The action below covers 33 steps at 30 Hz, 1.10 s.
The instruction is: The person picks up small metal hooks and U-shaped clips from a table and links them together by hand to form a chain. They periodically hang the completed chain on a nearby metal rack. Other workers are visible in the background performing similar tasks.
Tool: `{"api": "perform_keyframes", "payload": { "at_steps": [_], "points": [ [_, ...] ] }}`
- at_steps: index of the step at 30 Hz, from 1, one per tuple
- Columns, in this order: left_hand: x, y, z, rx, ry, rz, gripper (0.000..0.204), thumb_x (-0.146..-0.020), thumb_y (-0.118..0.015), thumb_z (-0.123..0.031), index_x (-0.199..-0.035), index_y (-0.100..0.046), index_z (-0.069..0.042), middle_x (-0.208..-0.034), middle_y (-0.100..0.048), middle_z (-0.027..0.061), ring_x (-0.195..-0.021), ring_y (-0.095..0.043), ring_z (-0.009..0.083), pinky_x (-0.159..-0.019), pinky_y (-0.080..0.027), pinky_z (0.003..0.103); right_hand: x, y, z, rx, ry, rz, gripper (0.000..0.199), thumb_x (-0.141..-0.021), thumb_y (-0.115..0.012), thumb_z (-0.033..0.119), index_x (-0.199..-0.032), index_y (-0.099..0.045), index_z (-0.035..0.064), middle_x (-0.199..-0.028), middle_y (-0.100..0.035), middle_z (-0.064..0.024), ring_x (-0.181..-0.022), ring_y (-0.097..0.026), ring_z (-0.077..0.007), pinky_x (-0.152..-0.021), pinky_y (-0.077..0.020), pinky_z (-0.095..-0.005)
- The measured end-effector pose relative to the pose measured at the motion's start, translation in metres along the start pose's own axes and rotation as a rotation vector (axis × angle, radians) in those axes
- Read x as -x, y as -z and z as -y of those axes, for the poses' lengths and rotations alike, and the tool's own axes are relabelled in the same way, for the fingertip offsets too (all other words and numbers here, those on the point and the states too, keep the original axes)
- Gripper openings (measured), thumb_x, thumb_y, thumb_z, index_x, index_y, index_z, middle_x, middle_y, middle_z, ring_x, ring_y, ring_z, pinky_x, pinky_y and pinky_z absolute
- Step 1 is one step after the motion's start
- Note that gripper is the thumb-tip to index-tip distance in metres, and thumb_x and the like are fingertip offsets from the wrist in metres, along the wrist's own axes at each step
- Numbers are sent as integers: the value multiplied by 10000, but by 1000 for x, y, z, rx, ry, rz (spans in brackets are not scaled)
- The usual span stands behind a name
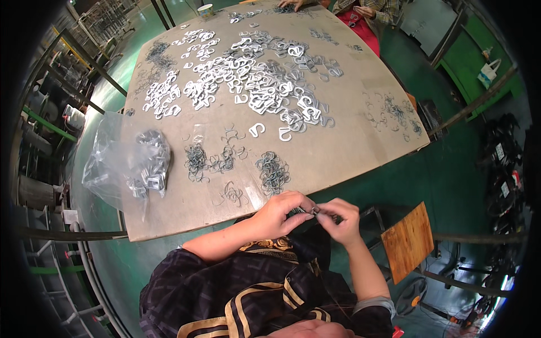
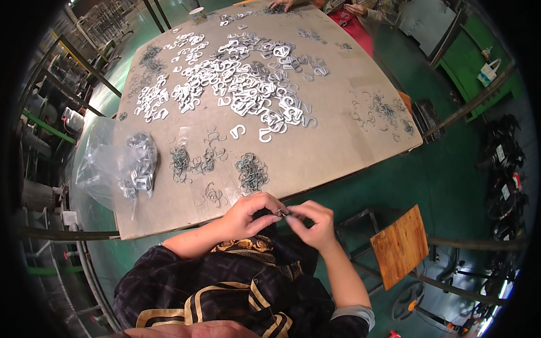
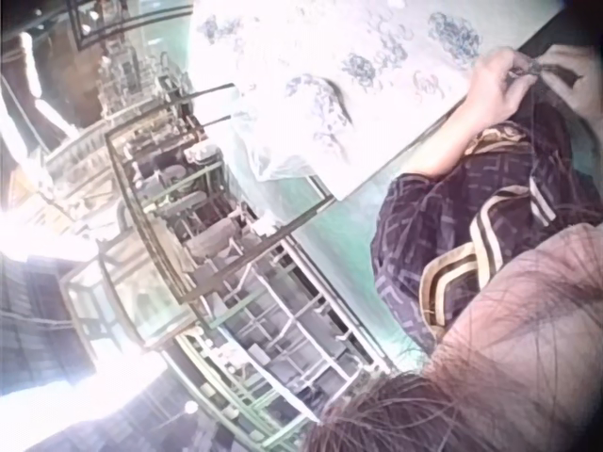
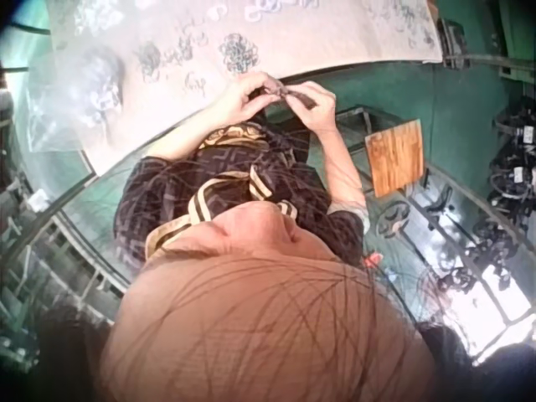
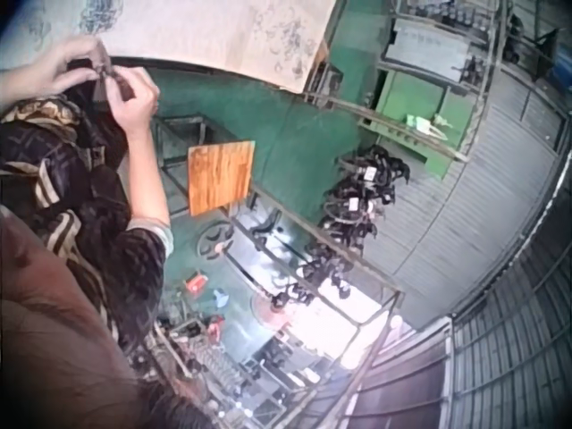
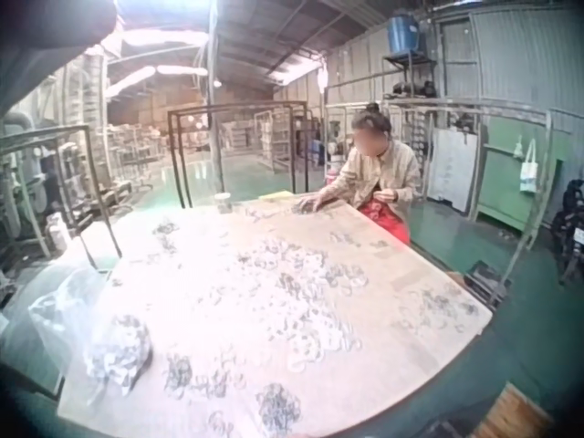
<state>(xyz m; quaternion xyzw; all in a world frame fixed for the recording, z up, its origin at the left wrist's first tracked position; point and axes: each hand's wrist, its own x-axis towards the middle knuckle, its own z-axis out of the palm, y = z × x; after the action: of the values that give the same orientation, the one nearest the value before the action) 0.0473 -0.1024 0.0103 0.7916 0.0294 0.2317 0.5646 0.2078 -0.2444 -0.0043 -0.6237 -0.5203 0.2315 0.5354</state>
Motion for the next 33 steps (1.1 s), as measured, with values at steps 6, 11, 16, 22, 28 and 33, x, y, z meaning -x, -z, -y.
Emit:
{"api": "perform_keyframes", "payload": {
  "at_steps": [6,11,16,22,28,33],
  "points": [
    [0,1,-5,-51,-99,47,147,-817,-706,-16,-892,-583,-46,-948,-684,91,-903,-654,257,-809,-475,358,-88,17,-87,404,-235,-198,356,-840,-703,241,-1097,-675,-3,-890,-637,-134,-792,-635,-295,-740,-509,-383],
    [1,-3,1,-35,-101,56,170,-821,-705,-30,-921,-571,-66,-959,-678,73,-903,-647,271,-791,-472,375,-174,7,-153,711,-212,-273,471,-813,-732,243,-1229,-612,55,-1093,-586,-181,-983,-592,-377,-868,-481,-459],
    [4,-10,5,-29,-115,30,179,-810,-703,-56,-912,-557,-74,-889,-630,63,-844,-606,277,-784,-444,387,-194,0,-147,803,-296,-147,369,-773,-746,146,-1114,-644,51,-1037,-629,-173,-976,-619,-368,-839,-504,-442],
    [5,-16,11,9,-97,-34,161,-823,-703,-66,-914,-571,-72,-883,-636,63,-843,-616,268,-786,-455,377,-145,16,-115,637,-209,-214,319,-783,-678,4,-1098,-634,8,-943,-658,-158,-792,-666,-274,-732,-540,-371],
    [3,-18,12,-54,-23,-122,161,-802,-725,-53,-914,-609,-52,-921,-683,72,-875,-656,274,-792,-483,378,-56,4,-18,-313,-304,-120,260,-875,-619,-62,-1133,-588,-62,-885,-666,-87,-773,-669,-126,-702,-561,-255],
    [4,-21,4,-150,31,-145,155,-782,-737,-54,-892,-627,-61,-859,-674,75,-810,-649,276,-723,-476,368,-20,-1,18,-302,-288,-111,198,-861,-653,-52,-1059,-657,-53,-878,-681,-63,-767,-653,-86,-675,-524,-212]
  ]
}}
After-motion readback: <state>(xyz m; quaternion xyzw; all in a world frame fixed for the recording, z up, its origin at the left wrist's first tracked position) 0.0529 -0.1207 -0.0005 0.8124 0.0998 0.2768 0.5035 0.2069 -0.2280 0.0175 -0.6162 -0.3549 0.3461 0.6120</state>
